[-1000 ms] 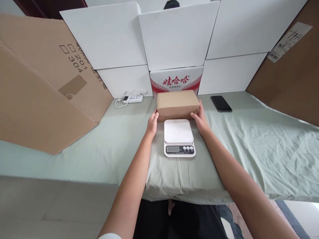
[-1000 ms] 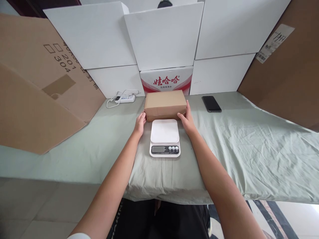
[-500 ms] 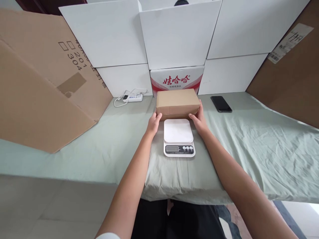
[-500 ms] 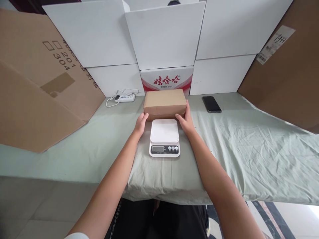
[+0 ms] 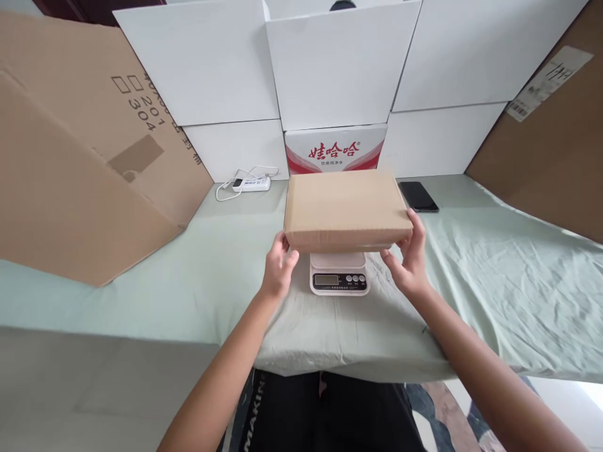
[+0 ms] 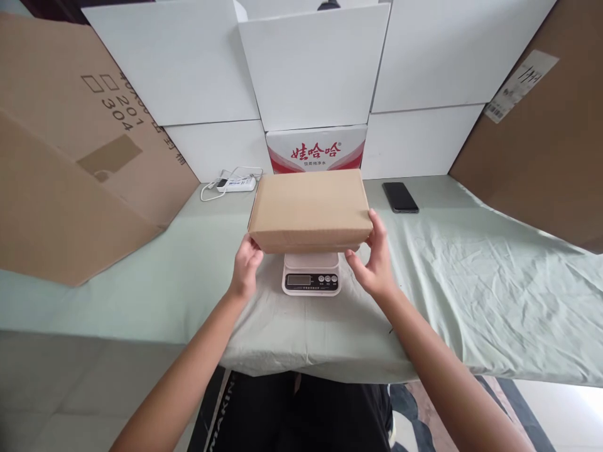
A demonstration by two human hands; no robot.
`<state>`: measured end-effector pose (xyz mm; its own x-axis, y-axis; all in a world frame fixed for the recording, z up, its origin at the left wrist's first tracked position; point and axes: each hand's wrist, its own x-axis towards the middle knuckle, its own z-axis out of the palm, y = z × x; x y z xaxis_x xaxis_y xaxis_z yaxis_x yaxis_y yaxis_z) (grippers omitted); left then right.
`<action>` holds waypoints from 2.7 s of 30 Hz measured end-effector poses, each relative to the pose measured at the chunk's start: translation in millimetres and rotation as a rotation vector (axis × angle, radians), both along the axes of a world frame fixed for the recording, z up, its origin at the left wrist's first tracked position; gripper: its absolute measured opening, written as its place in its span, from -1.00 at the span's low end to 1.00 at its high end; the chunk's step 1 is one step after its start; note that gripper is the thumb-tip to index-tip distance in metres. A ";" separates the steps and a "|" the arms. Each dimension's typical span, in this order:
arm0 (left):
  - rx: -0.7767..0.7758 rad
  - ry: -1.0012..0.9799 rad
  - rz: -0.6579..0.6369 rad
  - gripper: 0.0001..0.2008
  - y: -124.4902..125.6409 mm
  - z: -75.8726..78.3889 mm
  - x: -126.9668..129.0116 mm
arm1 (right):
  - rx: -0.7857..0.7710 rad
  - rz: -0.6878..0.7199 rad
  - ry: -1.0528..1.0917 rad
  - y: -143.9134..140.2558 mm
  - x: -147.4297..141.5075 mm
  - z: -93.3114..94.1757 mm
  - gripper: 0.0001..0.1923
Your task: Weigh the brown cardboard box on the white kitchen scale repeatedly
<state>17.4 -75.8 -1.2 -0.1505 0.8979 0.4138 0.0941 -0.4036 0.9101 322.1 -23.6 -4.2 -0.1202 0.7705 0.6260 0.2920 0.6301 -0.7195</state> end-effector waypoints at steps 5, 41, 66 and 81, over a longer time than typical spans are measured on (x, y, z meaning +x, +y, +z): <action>-0.035 0.058 -0.026 -0.34 -17.0 -18.2 5.6 | 0.018 -0.065 0.031 -8.1 4.3 -22.8 -0.08; 0.081 0.001 0.099 -0.12 2.9 -38.7 -3.0 | 0.063 -0.165 0.147 10.1 12.5 -26.1 -0.09; 0.034 -0.044 0.103 -0.09 1.6 -32.6 -0.8 | -0.099 -0.168 0.200 11.6 10.0 -22.7 -0.17; 0.083 0.014 0.010 -0.32 1.4 28.8 0.0 | -0.179 0.159 0.120 -1.9 14.9 20.9 -0.20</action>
<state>17.3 -74.4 27.7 -0.1527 0.8589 0.4888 0.1114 -0.4765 0.8721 337.0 -25.5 16.7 -0.1813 0.8475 0.4989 0.1053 0.5211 -0.8470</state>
